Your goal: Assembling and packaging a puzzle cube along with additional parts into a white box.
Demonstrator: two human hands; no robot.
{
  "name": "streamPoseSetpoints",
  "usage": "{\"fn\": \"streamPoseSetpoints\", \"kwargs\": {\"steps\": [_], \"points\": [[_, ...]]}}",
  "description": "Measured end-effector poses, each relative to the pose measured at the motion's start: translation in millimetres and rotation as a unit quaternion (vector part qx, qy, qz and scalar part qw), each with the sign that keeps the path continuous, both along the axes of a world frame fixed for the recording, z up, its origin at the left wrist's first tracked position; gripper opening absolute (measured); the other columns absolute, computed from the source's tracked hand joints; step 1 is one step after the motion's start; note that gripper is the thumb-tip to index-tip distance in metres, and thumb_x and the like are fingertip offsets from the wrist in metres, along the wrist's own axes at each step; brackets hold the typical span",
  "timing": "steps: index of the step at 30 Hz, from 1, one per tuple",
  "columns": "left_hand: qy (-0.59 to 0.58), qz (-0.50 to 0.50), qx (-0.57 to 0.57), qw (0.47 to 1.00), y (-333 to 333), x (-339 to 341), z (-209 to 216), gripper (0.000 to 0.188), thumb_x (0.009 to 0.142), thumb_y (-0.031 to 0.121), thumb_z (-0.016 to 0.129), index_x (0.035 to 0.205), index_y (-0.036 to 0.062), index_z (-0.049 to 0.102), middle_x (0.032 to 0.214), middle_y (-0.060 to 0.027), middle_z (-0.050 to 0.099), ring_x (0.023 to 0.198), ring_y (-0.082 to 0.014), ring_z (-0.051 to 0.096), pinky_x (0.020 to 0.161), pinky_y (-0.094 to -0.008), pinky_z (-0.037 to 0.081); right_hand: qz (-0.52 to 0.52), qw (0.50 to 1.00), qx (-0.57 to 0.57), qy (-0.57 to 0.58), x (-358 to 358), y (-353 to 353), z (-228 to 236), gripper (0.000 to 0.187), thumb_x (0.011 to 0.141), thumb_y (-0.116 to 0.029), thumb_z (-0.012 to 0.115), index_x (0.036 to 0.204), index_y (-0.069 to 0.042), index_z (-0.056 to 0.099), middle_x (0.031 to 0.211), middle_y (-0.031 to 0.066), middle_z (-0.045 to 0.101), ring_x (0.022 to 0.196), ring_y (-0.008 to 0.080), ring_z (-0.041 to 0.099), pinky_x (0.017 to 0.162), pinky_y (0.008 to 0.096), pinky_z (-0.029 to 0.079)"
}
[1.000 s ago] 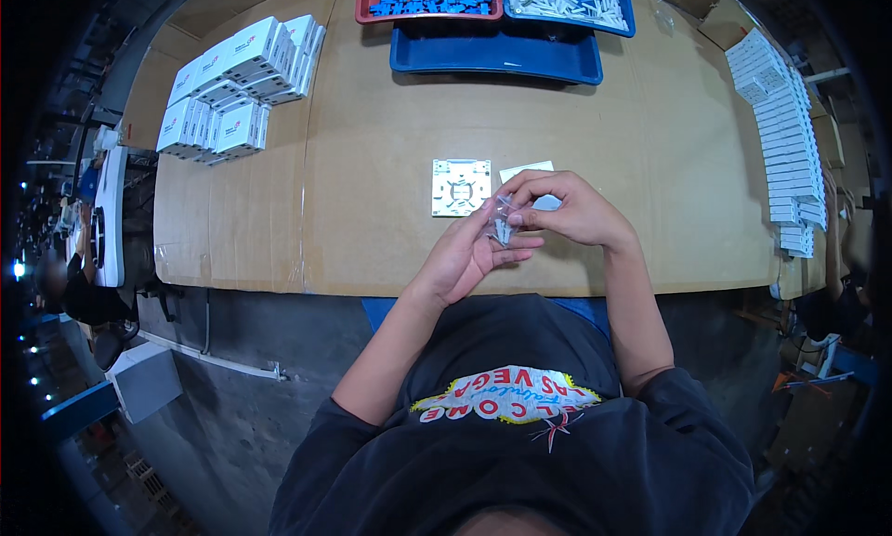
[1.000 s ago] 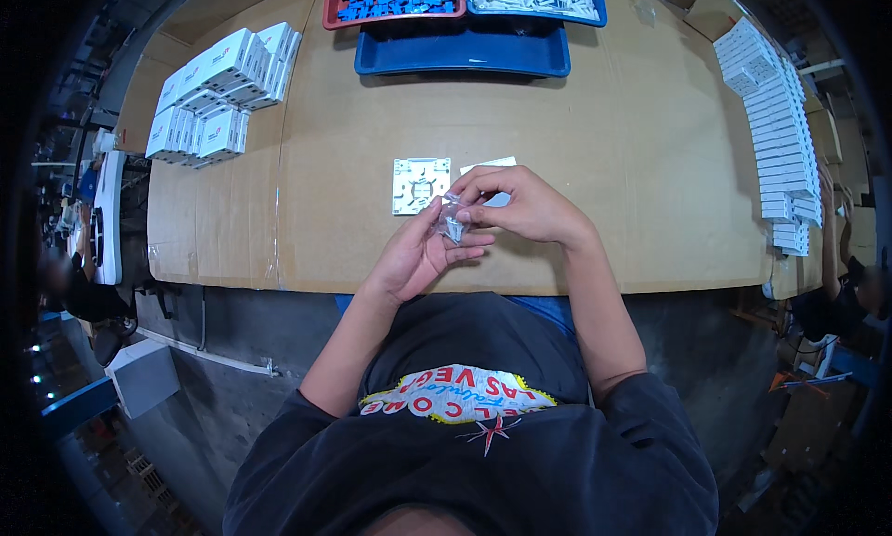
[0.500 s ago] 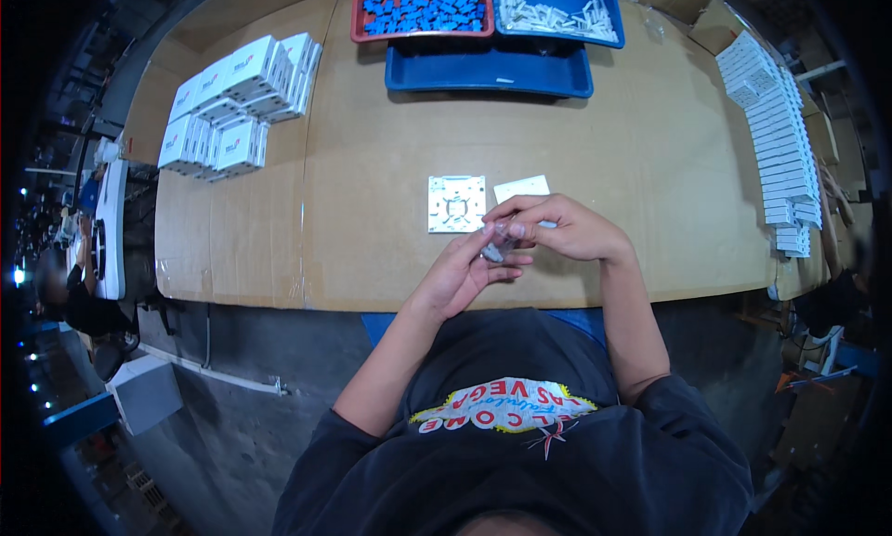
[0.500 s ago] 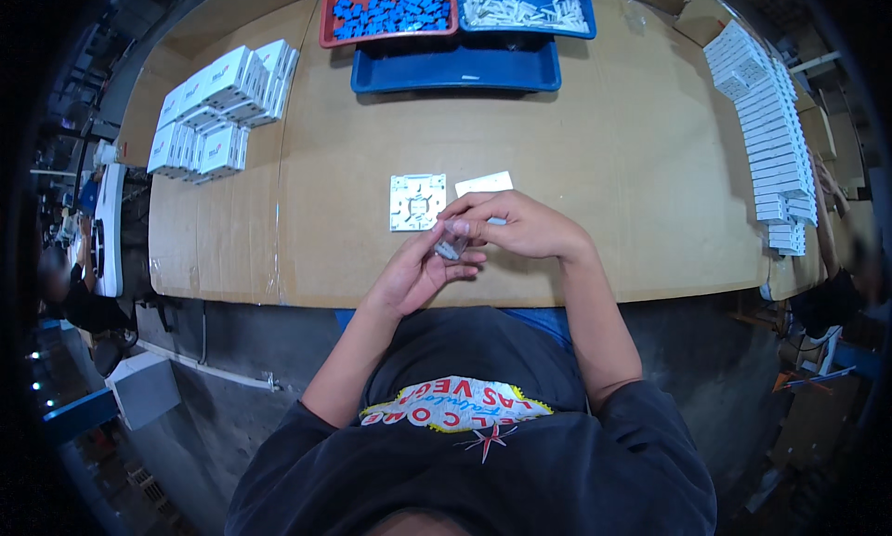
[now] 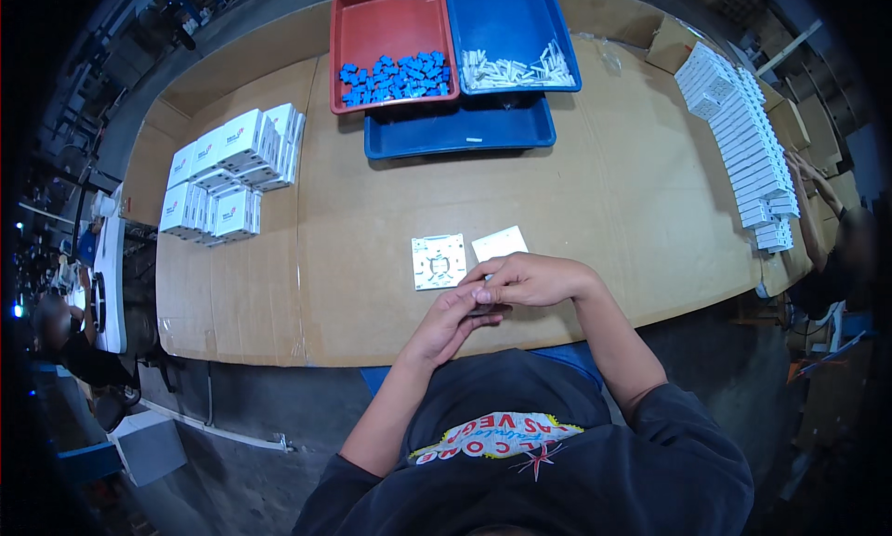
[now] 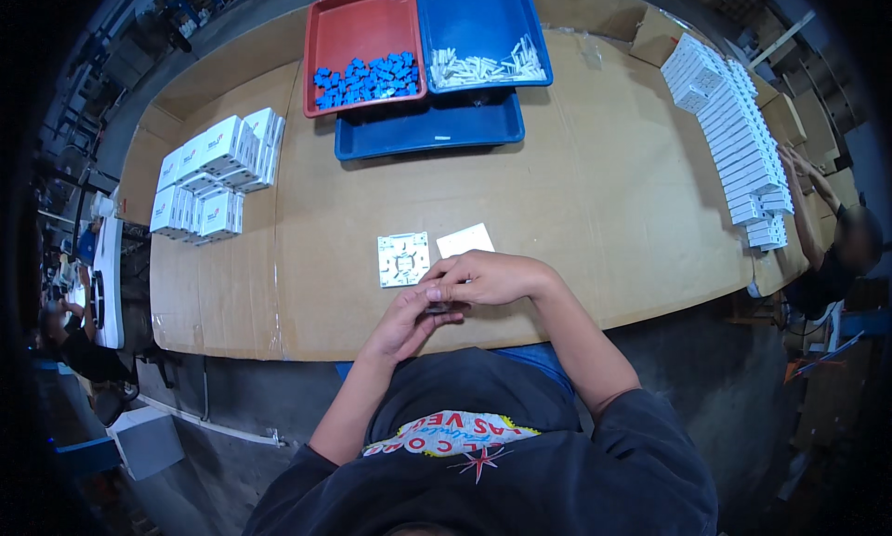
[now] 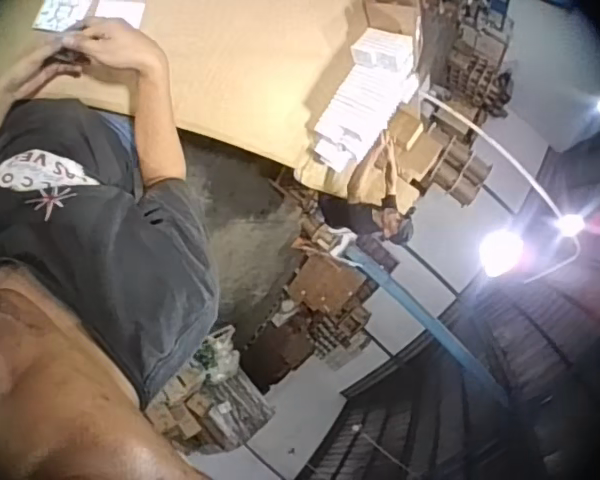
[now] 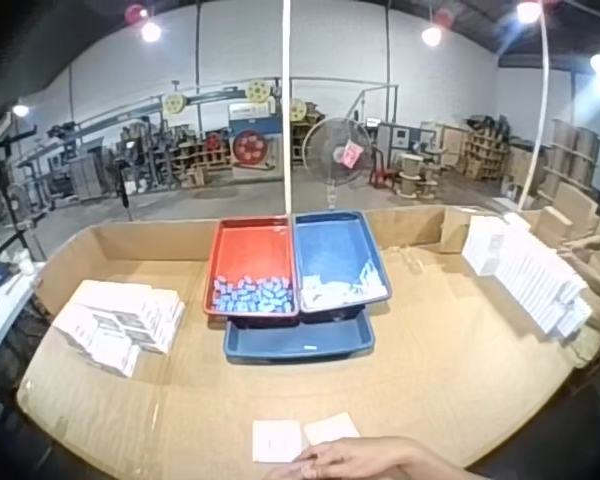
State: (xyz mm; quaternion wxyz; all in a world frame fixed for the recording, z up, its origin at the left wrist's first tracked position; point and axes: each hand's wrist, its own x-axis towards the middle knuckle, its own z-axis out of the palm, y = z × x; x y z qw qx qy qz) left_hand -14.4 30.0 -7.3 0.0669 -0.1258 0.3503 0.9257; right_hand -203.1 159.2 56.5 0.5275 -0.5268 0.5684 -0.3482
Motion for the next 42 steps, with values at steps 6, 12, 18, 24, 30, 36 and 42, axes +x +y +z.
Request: {"fn": "streamPoseSetpoints", "kwargs": {"steps": [6, 12, 18, 24, 30, 36, 42], "points": [[0.001, -0.015, 0.102, 0.995, -4, -2, -30, 0.058, 0.113, 0.041, 0.040, 0.145, -0.0064, 0.051, 0.125, -0.0174, 0.070, 0.107, -0.0249, 0.071, 0.099, -0.0400, 0.057, -0.191, 0.978, -0.033, 0.073, -82, -15, 22, 0.030, 0.105, -0.025, 0.065, 0.121, -0.001, 0.074, 0.120, 0.0091, 0.075, 0.108, 0.0162, 0.068, 0.098, 0.0334, 0.052], [0.025, -0.045, 0.167, 0.985, -10, -5, -34, 0.056, 0.114, 0.038, 0.038, 0.146, -0.0066, 0.049, 0.128, -0.0184, 0.068, 0.105, -0.0258, 0.071, 0.100, -0.0415, 0.055, -0.414, 0.807, -0.119, 0.403, -236, -56, 20, 0.022, 0.094, -0.006, 0.065, 0.113, -0.001, 0.075, 0.107, 0.0148, 0.077, 0.098, 0.0263, 0.072, 0.089, 0.0381, 0.055], [0.020, -0.039, 0.155, 0.987, -10, -3, -33, 0.054, 0.114, 0.037, 0.036, 0.146, -0.0047, 0.049, 0.131, -0.0206, 0.066, 0.108, -0.0281, 0.068, 0.102, -0.0446, 0.052, -0.306, 0.772, -0.068, 0.552, -294, -83, 6, 0.022, 0.087, -0.005, 0.068, 0.107, -0.006, 0.077, 0.105, 0.0155, 0.077, 0.100, 0.0344, 0.072, 0.089, 0.0435, 0.056], [0.008, -0.045, 0.139, 0.989, -11, -7, -31, 0.056, 0.113, 0.039, 0.039, 0.146, -0.0042, 0.049, 0.132, -0.0198, 0.065, 0.107, -0.0286, 0.068, 0.102, -0.0444, 0.052, -0.249, 0.764, -0.032, 0.594, -300, -87, 17, 0.021, 0.084, -0.007, 0.074, 0.105, -0.007, 0.077, 0.102, 0.0134, 0.077, 0.099, 0.0330, 0.072, 0.087, 0.0441, 0.056], [0.013, -0.040, 0.147, 0.988, -8, -6, -30, 0.057, 0.113, 0.040, 0.039, 0.147, -0.0046, 0.048, 0.133, -0.0206, 0.064, 0.108, -0.0285, 0.068, 0.102, -0.0440, 0.052, -0.266, 0.757, -0.091, 0.590, -315, -82, 19, 0.027, 0.084, -0.008, 0.076, 0.111, -0.008, 0.075, 0.100, 0.0127, 0.076, 0.095, 0.0307, 0.072, 0.085, 0.0419, 0.056], [0.013, -0.036, 0.173, 0.984, -9, -5, -27, 0.054, 0.114, 0.035, 0.039, 0.149, -0.0052, 0.047, 0.134, -0.0208, 0.065, 0.107, -0.0264, 0.069, 0.100, -0.0412, 0.055, -0.449, 0.830, -0.155, 0.293, -323, -70, 7, 0.020, 0.096, -0.012, 0.072, 0.113, -0.002, 0.073, 0.095, 0.0069, 0.075, 0.090, 0.0188, 0.071, 0.082, 0.0333, 0.055], [0.020, -0.083, 0.085, 0.993, -14, -3, -28, 0.059, 0.113, 0.035, 0.041, 0.151, -0.0098, 0.042, 0.129, -0.0218, 0.066, 0.104, -0.0281, 0.071, 0.099, -0.0422, 0.056, -0.471, 0.798, -0.252, -0.280, -278, -43, -1, 0.021, 0.103, -0.014, 0.067, 0.117, 0.001, 0.068, 0.103, 0.0071, 0.072, 0.089, 0.0170, 0.070, 0.081, 0.0308, 0.058]]}}
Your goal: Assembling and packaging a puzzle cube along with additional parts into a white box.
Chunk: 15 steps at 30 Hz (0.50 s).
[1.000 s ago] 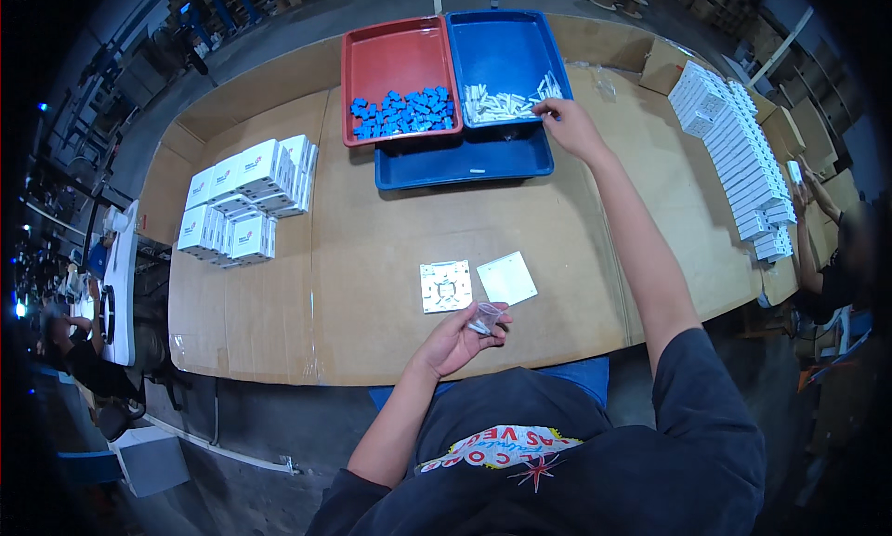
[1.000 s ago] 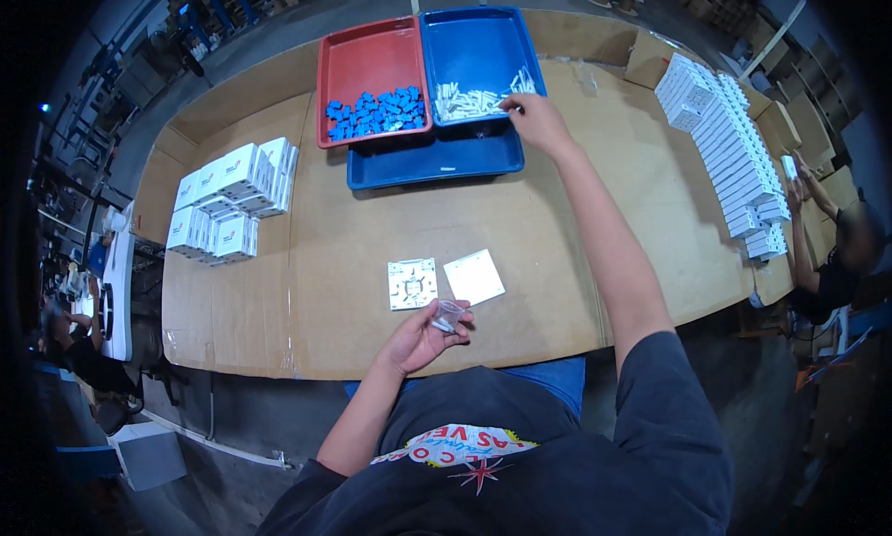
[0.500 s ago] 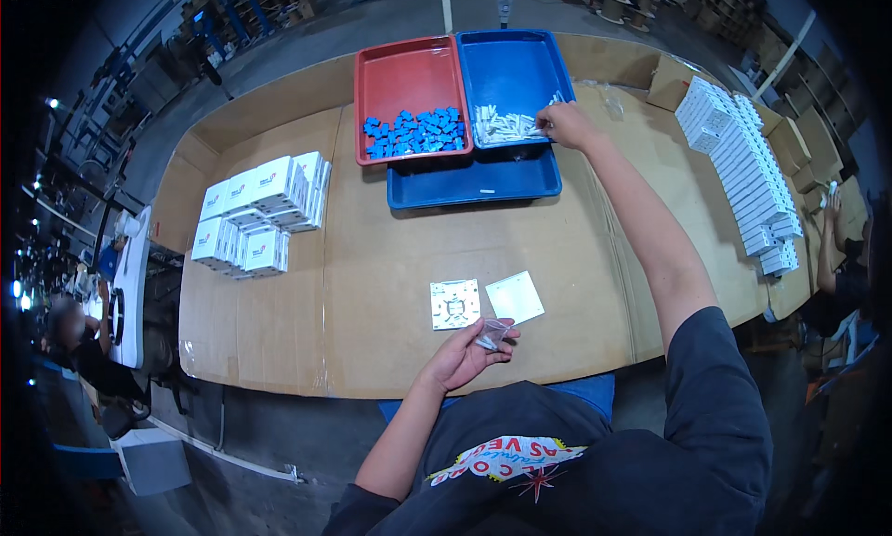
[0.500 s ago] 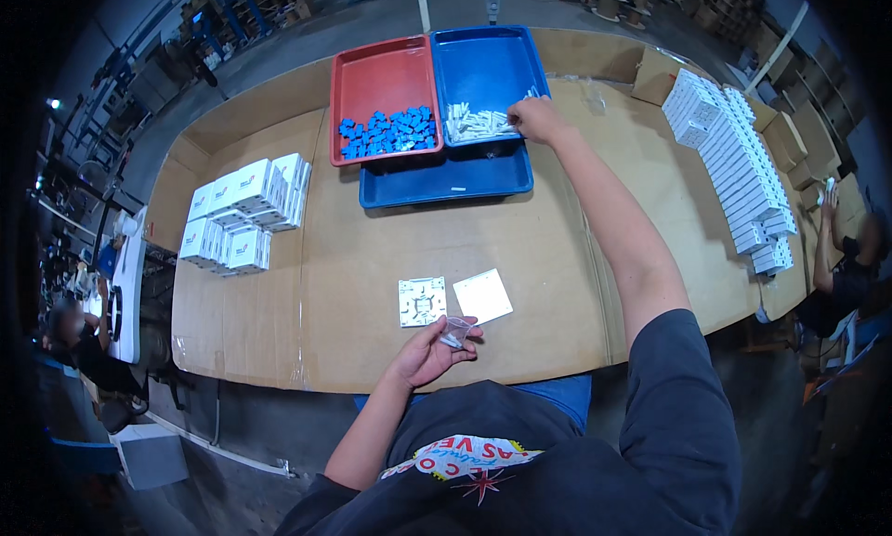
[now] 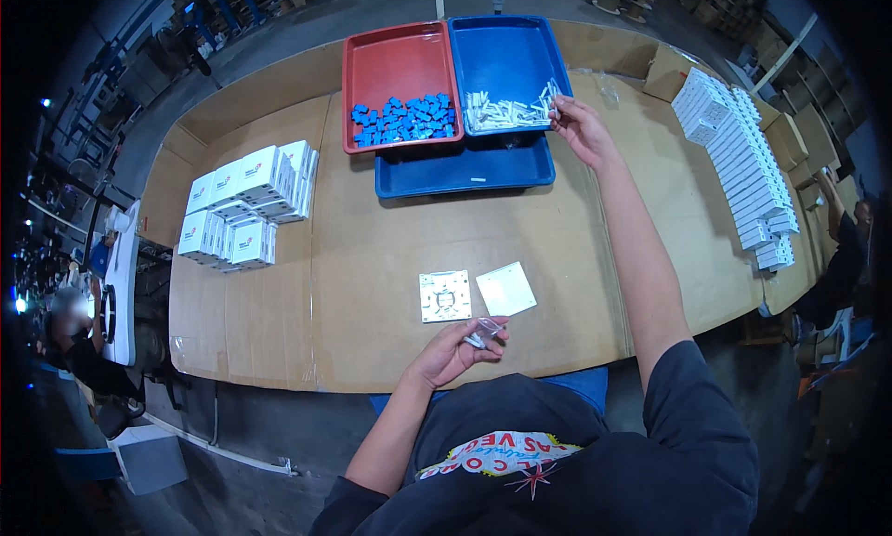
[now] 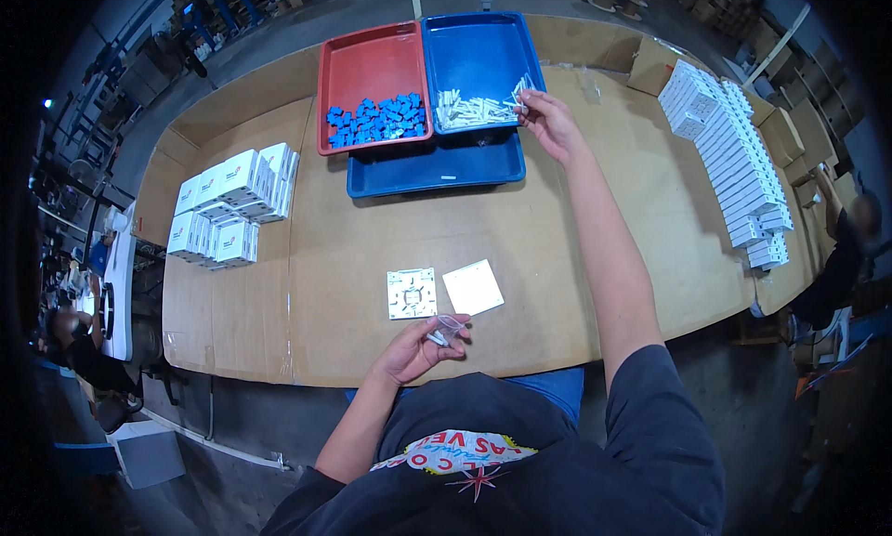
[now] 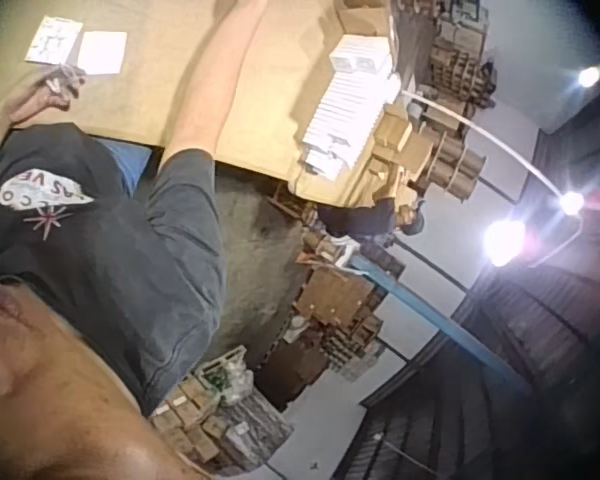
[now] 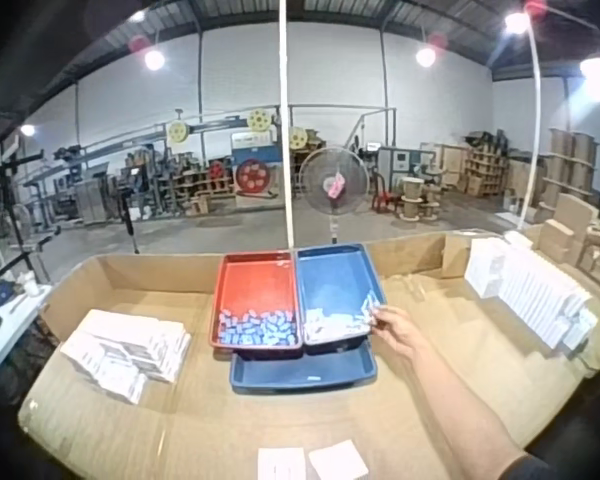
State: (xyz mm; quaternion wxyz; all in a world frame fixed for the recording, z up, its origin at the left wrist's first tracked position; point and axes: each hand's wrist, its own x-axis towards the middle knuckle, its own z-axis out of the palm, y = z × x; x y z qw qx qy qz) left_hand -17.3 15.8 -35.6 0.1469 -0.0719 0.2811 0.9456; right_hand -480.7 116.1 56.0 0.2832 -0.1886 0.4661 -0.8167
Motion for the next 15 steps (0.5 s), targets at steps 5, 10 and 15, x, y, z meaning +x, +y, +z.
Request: {"fn": "streamPoseSetpoints", "kwargs": {"steps": [5, 10, 15], "points": [[0.005, 0.039, -0.034, 0.999, 1, 2, 21, 0.057, 0.112, 0.033, 0.042, 0.152, -0.0074, 0.042, 0.130, -0.0219, 0.066, 0.108, -0.0307, 0.071, 0.100, -0.0431, 0.057, 0.030, 0.993, -0.060, -0.100, 63, 4, 0, 0.011, 0.104, -0.015, 0.065, 0.110, -0.005, 0.066, 0.096, 0.0069, 0.071, 0.084, 0.0152, 0.068, 0.078, 0.0319, 0.057], [-0.011, 0.133, -0.009, 0.991, 4, -17, 61, 0.054, 0.113, 0.033, 0.041, 0.153, -0.0038, 0.044, 0.135, -0.0213, 0.064, 0.110, -0.0273, 0.071, 0.098, -0.0391, 0.058, 0.033, 0.992, -0.056, -0.109, 106, 22, -10, 0.010, 0.102, -0.013, 0.067, 0.109, -0.006, 0.065, 0.090, 0.0050, 0.069, 0.075, 0.0124, 0.065, 0.070, 0.0299, 0.054], [0.009, 0.188, 0.050, 0.981, -6, -25, 65, 0.054, 0.114, 0.036, 0.035, 0.151, -0.0030, 0.044, 0.136, -0.0220, 0.064, 0.112, -0.0318, 0.070, 0.099, -0.0416, 0.057, -0.026, 0.996, 0.035, -0.080, 172, 31, -27, 0.008, 0.102, -0.010, 0.067, 0.107, -0.003, 0.066, 0.088, 0.0039, 0.066, 0.067, 0.0086, 0.061, 0.062, 0.0236, 0.051]]}}
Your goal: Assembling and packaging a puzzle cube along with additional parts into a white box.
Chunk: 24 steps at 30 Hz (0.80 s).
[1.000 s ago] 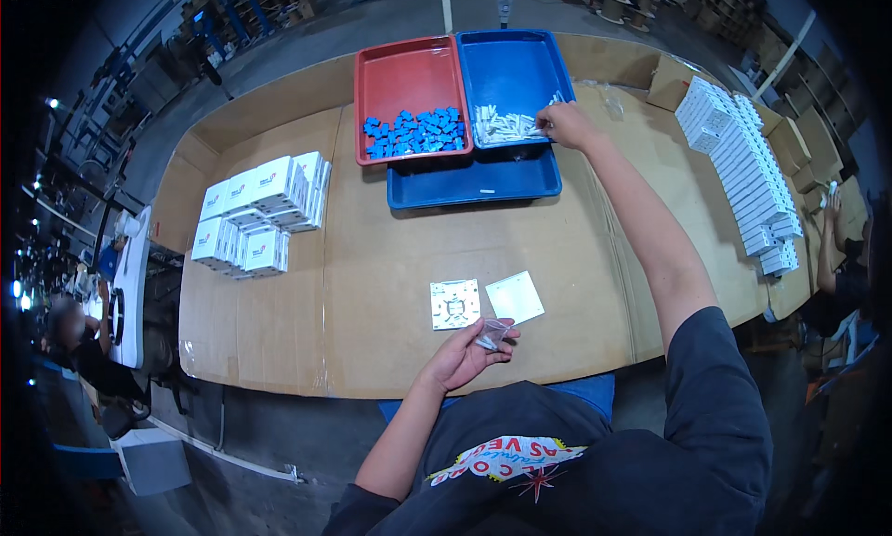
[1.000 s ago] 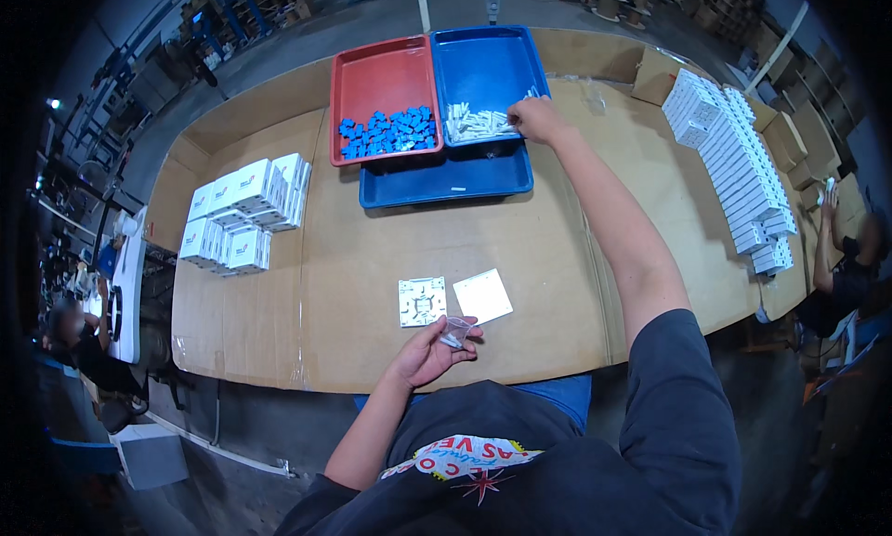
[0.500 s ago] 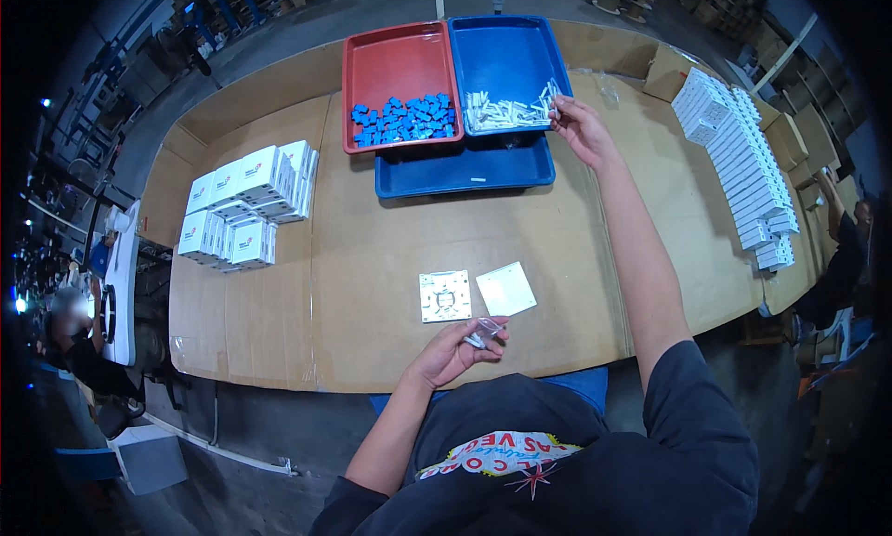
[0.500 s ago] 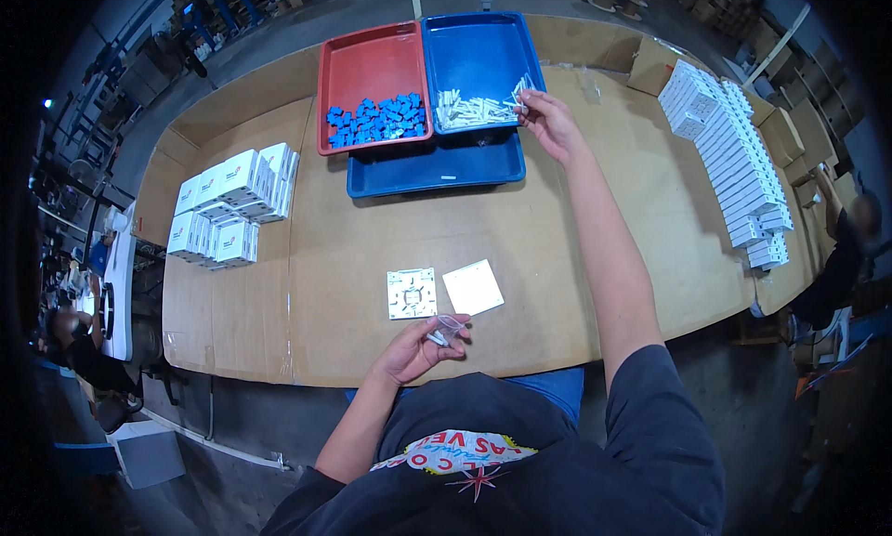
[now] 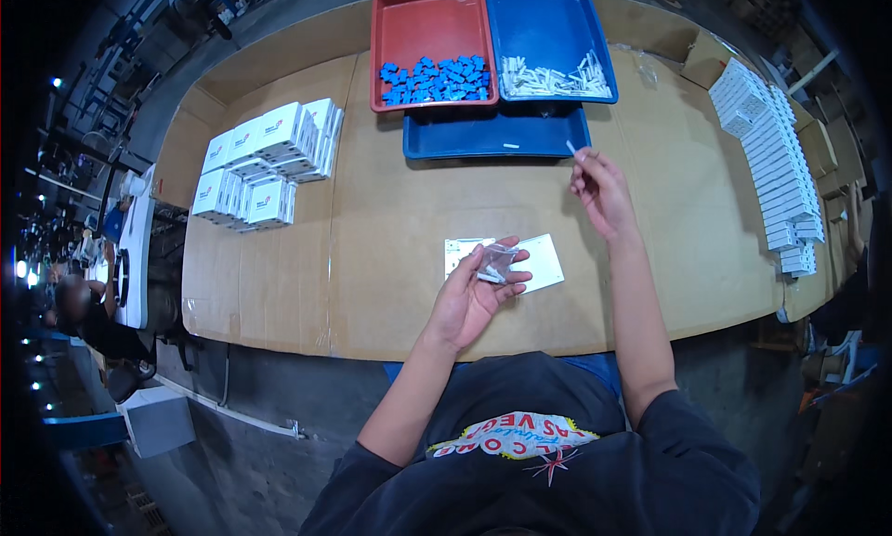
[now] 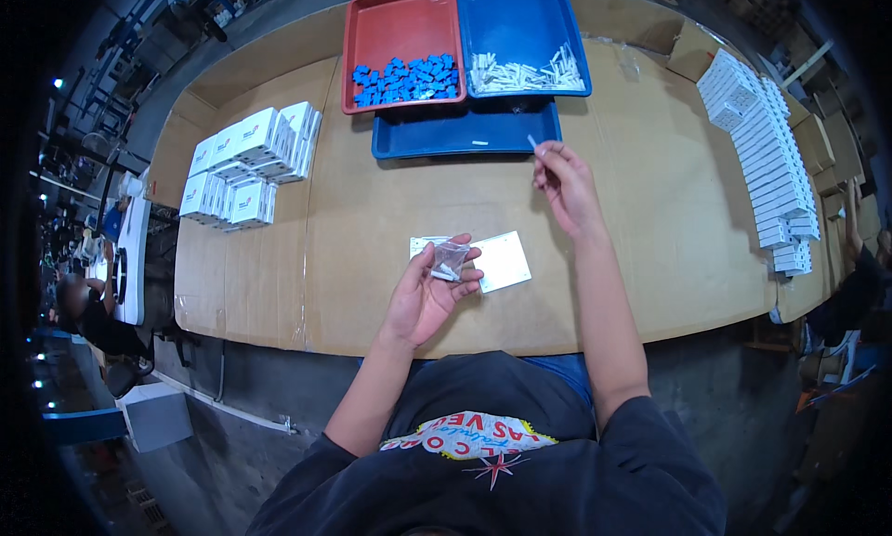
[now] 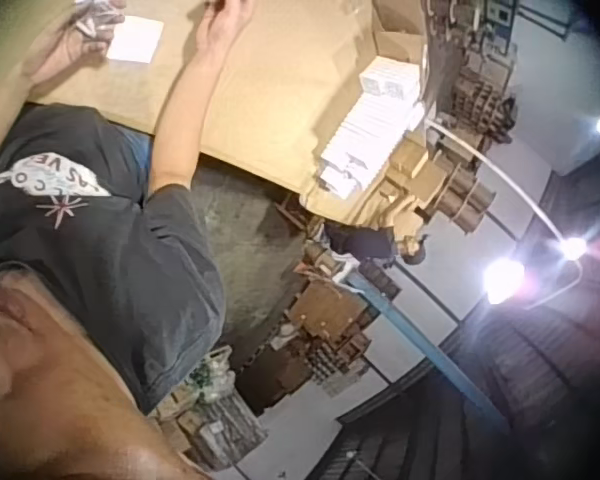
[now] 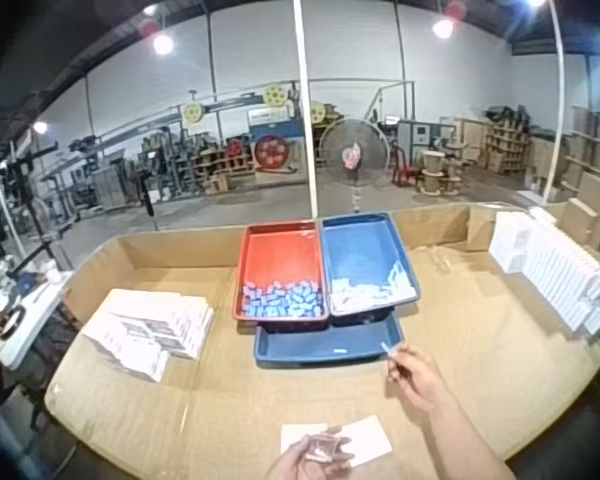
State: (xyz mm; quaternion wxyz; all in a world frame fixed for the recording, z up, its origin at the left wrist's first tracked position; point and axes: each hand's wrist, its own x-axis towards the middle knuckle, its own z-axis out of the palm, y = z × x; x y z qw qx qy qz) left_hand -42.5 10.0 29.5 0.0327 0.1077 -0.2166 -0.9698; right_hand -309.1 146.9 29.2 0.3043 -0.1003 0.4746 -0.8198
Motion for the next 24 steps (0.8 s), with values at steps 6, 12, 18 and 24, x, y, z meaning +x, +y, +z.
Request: {"fn": "streamPoseSetpoints", "kwargs": {"steps": [6, 12, 18, 24], "points": [[-0.022, 0.030, -0.005, 0.999, 1, 3, 11, 0.053, 0.114, 0.034, 0.039, 0.151, -0.0036, 0.043, 0.136, -0.0207, 0.064, 0.116, -0.0307, 0.069, 0.099, -0.0409, 0.057, 0.030, 0.999, 0.036, 0.006, 67, 7, 17, 0.018, 0.100, -0.011, 0.069, 0.113, 0.001, 0.072, 0.092, 0.0036, 0.068, 0.071, 0.0073, 0.059, 0.065, 0.0217, 0.049], [-0.039, 0.037, 0.038, 0.998, 2, 4, 7, 0.053, 0.114, 0.035, 0.040, 0.152, -0.0018, 0.043, 0.139, -0.0216, 0.062, 0.121, -0.0323, 0.067, 0.102, -0.0419, 0.057, 0.086, 0.972, 0.095, 0.196, 85, 12, 39, 0.022, 0.099, -0.012, 0.072, 0.118, 0.000, 0.073, 0.094, 0.0006, 0.068, 0.073, 0.0040, 0.055, 0.066, 0.0194, 0.046], [-0.033, 0.007, 0.027, 0.999, 6, 6, 1, 0.053, 0.114, 0.036, 0.041, 0.151, -0.0009, 0.044, 0.137, -0.0221, 0.063, 0.124, -0.0342, 0.066, 0.106, -0.0442, 0.055, 0.081, 0.966, 0.110, 0.219, 107, 2, 45, 0.017, 0.096, -0.005, 0.075, 0.112, 0.000, 0.073, 0.088, -0.0004, 0.069, 0.077, 0.0020, 0.057, 0.067, 0.0196, 0.046], [-0.054, 0.005, 0.030, 0.998, 14, 6, 7, 0.049, 0.112, 0.036, 0.047, 0.145, 0.0002, 0.052, 0.137, -0.0202, 0.065, 0.125, -0.0334, 0.065, 0.107, -0.0427, 0.054, 0.124, 0.946, 0.156, 0.257, 109, 4, 45, 0.013, 0.093, -0.006, 0.078, 0.105, -0.001, 0.075, 0.090, -0.0007, 0.072, 0.076, 0.0011, 0.057, 0.066, 0.0194, 0.045]]}}
